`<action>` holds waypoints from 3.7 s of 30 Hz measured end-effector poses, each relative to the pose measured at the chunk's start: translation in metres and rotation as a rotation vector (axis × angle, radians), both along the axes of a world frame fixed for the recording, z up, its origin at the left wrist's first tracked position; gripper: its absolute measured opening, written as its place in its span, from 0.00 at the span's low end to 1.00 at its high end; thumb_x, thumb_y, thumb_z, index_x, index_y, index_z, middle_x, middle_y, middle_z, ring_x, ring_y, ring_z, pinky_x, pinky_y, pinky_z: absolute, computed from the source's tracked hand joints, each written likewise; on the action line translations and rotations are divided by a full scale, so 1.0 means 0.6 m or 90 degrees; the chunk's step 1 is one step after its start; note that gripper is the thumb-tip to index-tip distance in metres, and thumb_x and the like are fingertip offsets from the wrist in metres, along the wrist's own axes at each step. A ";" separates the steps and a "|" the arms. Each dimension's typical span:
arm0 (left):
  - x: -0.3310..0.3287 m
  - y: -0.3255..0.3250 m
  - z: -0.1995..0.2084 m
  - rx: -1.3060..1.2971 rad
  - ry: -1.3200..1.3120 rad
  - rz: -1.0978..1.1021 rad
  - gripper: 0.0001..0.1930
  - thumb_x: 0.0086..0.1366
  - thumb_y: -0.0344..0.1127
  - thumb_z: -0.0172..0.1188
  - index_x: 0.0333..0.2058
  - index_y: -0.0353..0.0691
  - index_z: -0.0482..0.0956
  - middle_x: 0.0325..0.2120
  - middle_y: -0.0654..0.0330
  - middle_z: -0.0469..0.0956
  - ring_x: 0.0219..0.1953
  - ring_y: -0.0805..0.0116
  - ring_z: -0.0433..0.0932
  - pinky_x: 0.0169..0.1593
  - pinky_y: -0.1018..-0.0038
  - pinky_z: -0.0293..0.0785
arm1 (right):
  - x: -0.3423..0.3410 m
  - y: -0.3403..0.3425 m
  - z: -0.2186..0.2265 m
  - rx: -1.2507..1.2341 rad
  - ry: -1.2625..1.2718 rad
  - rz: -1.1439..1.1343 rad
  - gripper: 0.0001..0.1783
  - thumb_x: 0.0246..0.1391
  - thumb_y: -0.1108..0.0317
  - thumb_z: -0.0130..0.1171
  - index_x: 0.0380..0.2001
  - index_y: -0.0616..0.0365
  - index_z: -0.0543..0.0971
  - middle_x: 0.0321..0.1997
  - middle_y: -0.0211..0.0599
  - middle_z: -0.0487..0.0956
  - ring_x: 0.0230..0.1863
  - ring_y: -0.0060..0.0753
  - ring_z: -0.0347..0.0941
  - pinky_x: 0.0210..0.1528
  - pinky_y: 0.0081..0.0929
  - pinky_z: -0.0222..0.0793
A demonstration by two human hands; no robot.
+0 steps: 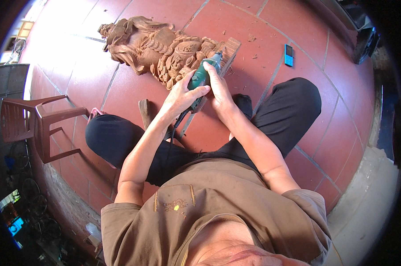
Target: The person sits on the floor and uses a rotary tool to carve details into a wooden sculpture. They pause to brush away wood shavings and inspect the work, then resume carving.
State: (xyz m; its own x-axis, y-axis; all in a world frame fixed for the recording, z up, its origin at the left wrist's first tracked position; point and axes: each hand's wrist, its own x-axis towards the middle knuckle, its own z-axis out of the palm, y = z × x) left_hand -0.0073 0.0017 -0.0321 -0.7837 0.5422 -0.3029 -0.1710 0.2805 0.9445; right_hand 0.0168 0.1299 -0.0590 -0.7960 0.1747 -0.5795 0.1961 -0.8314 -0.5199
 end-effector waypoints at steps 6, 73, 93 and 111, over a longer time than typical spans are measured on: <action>-0.002 -0.001 -0.021 0.007 0.037 0.024 0.31 0.57 0.38 0.64 0.57 0.31 0.65 0.42 0.56 0.75 0.42 0.73 0.73 0.47 0.76 0.70 | -0.008 -0.002 -0.013 -0.005 0.002 -0.001 0.21 0.50 0.56 0.65 0.40 0.59 0.74 0.35 0.33 0.76 0.33 0.26 0.74 0.35 0.26 0.74; -0.003 0.001 -0.014 -0.017 0.017 0.006 0.40 0.53 0.49 0.65 0.60 0.32 0.62 0.44 0.48 0.76 0.46 0.64 0.75 0.50 0.71 0.69 | -0.005 -0.001 -0.005 0.003 0.010 -0.014 0.19 0.51 0.56 0.64 0.38 0.59 0.75 0.33 0.31 0.75 0.31 0.25 0.73 0.34 0.26 0.73; 0.004 0.013 0.001 -0.019 -0.008 -0.055 0.37 0.55 0.44 0.66 0.60 0.34 0.63 0.45 0.52 0.75 0.45 0.67 0.74 0.50 0.72 0.69 | 0.029 0.013 0.022 0.026 -0.025 0.001 0.25 0.52 0.50 0.62 0.43 0.61 0.73 0.37 0.32 0.74 0.37 0.26 0.72 0.41 0.27 0.72; 0.002 -0.006 -0.002 -0.040 0.023 -0.004 0.39 0.53 0.47 0.64 0.59 0.31 0.62 0.44 0.47 0.76 0.46 0.62 0.75 0.51 0.69 0.69 | 0.003 -0.008 -0.001 0.008 -0.003 0.002 0.21 0.50 0.55 0.64 0.40 0.59 0.74 0.35 0.32 0.75 0.33 0.25 0.73 0.34 0.25 0.73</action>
